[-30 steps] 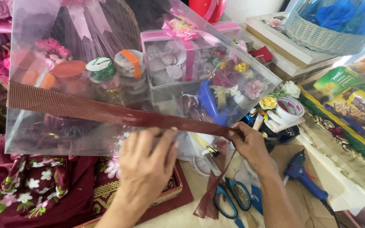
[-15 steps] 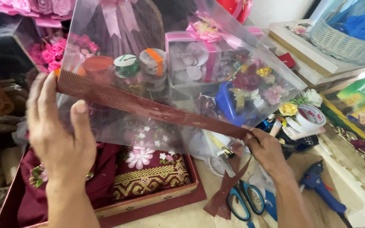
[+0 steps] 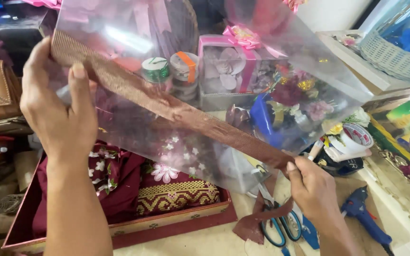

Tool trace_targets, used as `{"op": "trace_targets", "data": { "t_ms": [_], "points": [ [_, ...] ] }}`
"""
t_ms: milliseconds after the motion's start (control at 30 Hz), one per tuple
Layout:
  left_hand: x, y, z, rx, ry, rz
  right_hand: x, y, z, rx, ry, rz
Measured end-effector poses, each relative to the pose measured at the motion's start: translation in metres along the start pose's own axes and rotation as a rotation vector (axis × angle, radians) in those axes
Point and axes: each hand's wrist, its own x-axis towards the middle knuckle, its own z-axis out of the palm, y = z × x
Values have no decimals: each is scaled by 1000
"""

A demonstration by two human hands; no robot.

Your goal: Attaching a decorative ribbon to a gift basket using a hot glue gun.

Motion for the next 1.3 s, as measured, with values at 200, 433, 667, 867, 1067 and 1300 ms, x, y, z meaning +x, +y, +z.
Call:
{"op": "trace_targets", "data": {
  "t_ms": [200,433,667,867,1067,1300],
  "points": [
    [30,-20,3,-26,32,111,-32,-11,-4,-58,28,-8],
    [52,-54,14,-54,92,227,-57,-36,-8,-95,273,-351],
    [40,-86,23,51,59,173,-54,-56,-10,-25,206,-343],
    [32,-53,1,199,-8,108,-39,-56,-14,31,40,-85],
    [-1,11,-22,188,118,174,-28,-44,-1,87,54,-209],
    [-82,101,18,120,-79,247,-14,-30,5,93,20,-167]
  ]
}}
